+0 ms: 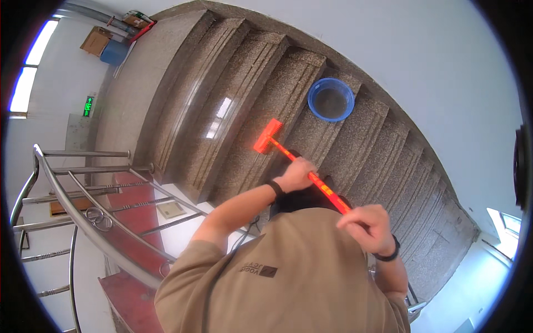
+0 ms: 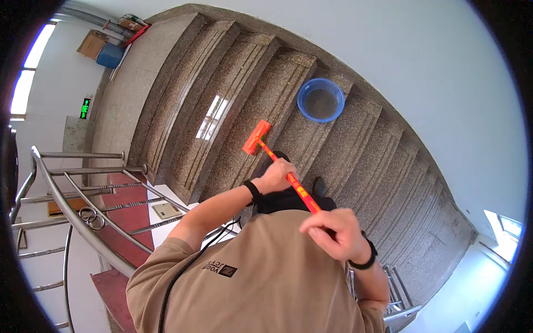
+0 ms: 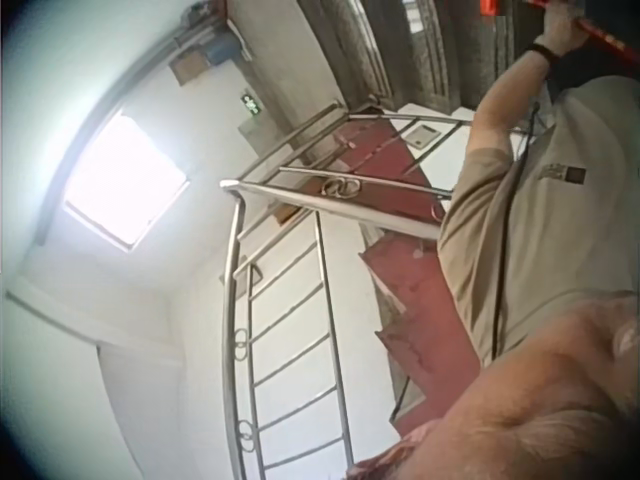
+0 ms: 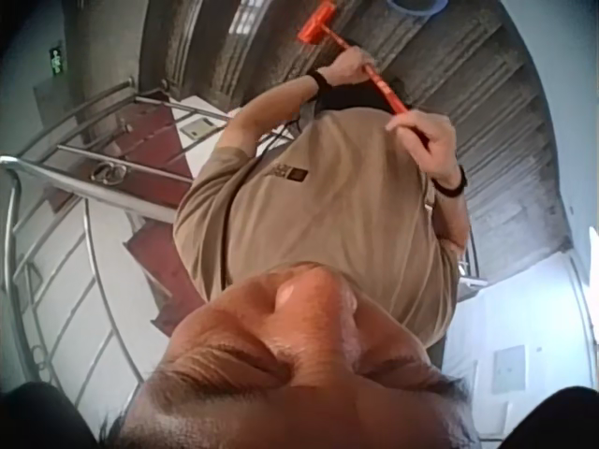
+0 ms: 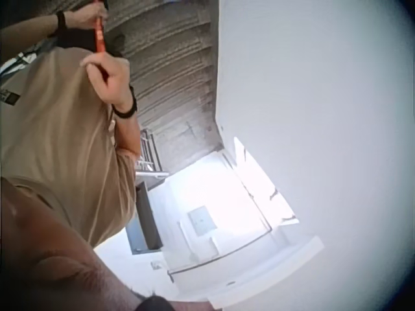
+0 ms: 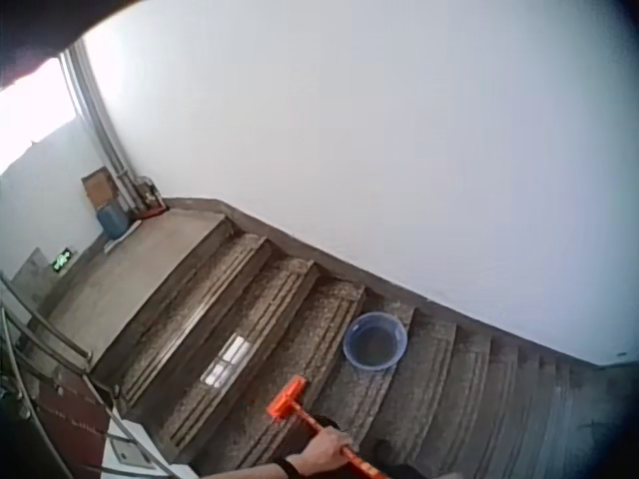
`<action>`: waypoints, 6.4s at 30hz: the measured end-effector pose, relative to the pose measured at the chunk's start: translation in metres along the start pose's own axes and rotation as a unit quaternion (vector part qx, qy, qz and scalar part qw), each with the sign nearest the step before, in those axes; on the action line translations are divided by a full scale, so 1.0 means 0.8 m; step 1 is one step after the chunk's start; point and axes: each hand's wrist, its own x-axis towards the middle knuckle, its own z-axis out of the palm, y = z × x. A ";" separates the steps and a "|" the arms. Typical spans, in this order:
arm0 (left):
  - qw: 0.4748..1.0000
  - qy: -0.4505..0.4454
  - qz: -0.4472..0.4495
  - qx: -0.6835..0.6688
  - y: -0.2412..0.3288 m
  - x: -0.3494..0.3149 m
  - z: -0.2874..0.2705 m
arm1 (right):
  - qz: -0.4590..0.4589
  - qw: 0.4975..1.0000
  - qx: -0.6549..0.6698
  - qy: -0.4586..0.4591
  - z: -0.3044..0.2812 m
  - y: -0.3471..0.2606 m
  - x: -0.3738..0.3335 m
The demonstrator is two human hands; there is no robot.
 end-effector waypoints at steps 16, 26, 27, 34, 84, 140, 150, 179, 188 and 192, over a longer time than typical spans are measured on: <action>0.991 -0.036 -0.046 0.124 -0.104 -0.012 -0.022 | 0.047 0.998 0.048 -0.015 0.047 0.089 0.031; 0.995 -0.038 -0.030 0.088 -0.066 0.025 -0.009 | 0.061 0.997 0.050 0.000 0.002 0.056 0.020; 0.995 -0.034 -0.041 0.080 -0.047 0.027 -0.002 | 0.076 0.996 0.039 0.001 -0.008 0.046 0.012; 0.998 -0.025 -0.048 0.033 0.022 0.041 0.027 | 0.053 0.997 0.061 0.013 -0.049 0.001 -0.018; 0.993 -0.067 -0.067 0.069 0.009 0.061 0.030 | 0.086 0.993 0.067 0.047 -0.054 0.021 -0.031; 0.996 -0.061 -0.051 0.033 -0.028 0.235 -0.016 | 0.090 0.995 -0.042 -0.013 -0.203 0.049 0.098; 0.999 -0.002 -0.036 0.008 -0.076 0.259 -0.028 | 0.102 0.993 -0.037 -0.042 -0.217 0.077 0.150; 0.998 0.029 -0.050 -0.009 -0.122 0.326 -0.051 | 0.094 0.993 -0.042 -0.064 -0.261 0.094 0.238; 0.995 0.013 -0.068 0.072 -0.200 0.339 -0.091 | 0.122 0.991 0.033 -0.033 -0.241 0.153 0.284; 0.997 0.021 -0.052 0.053 -0.158 0.360 -0.060 | 0.143 0.989 0.017 -0.016 -0.276 0.127 0.251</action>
